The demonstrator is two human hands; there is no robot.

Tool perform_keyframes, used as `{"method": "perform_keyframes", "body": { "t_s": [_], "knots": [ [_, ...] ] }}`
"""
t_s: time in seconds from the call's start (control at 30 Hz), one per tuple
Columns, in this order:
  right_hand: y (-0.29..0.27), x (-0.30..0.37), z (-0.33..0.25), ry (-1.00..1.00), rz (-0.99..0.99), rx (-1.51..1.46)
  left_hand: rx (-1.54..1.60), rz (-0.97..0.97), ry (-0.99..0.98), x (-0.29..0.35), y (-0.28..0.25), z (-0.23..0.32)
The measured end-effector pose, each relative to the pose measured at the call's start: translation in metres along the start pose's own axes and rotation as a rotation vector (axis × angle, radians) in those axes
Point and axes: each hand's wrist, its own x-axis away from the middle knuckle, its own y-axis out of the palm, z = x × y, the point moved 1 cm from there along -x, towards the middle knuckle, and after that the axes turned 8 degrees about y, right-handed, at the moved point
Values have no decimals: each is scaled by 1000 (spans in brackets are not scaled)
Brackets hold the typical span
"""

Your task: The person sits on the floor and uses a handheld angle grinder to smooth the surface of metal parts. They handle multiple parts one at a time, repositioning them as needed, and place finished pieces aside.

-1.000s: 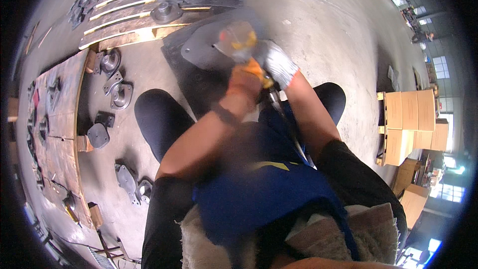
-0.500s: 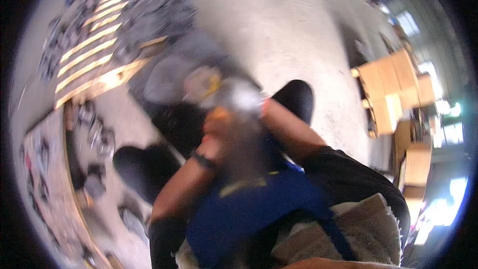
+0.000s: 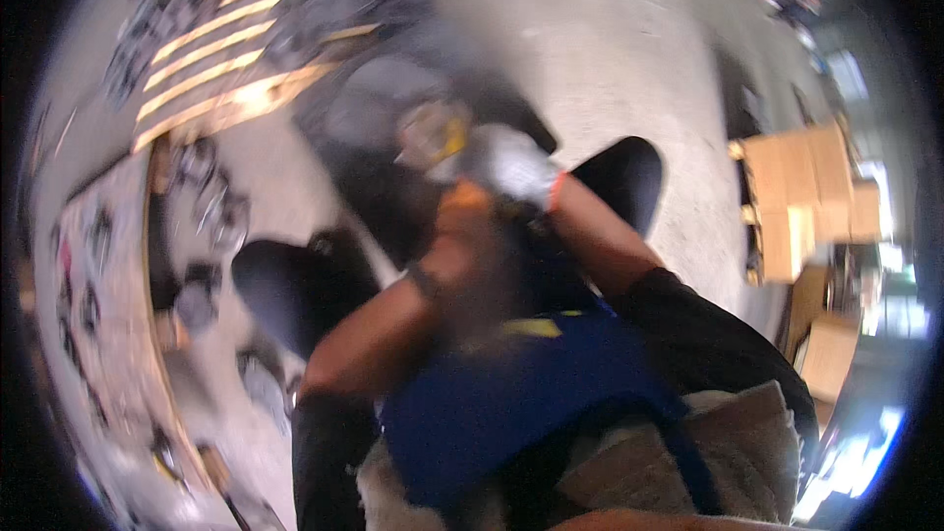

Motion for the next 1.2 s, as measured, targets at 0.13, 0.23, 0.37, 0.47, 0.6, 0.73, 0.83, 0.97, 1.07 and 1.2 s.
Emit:
{"method": "perform_keyframes", "body": {
  "t_s": [0.13,0.23,0.37,0.47,0.6,0.73,0.83,0.97,1.07,1.2],
  "knots": [
    [-26,-15,-48,503,-127,-144,-2355,411,370,-7,24,-21],
    [-22,-14,-47,603,-148,-59,-2681,611,294,-7,36,-24],
    [-20,-16,-48,466,-193,-7,-2779,710,245,-11,47,-28],
    [-17,-27,-42,143,-73,120,-2832,682,252,-13,62,-17],
    [-19,-37,-46,220,-137,247,-2903,709,196,-18,60,-10],
    [-38,-33,-70,628,-209,-103,-2843,817,200,-20,56,-22],
    [-33,-44,-50,279,-369,182,-2837,796,206,-22,66,-21],
    [-40,-51,-54,489,-358,-68,-2839,801,173,-31,65,-21],
    [-48,-46,-63,613,-322,-120,-2842,815,157,-36,64,-27],
    [-41,-61,-48,588,-380,-260,-2922,705,78,-35,96,-21]
  ]
}}
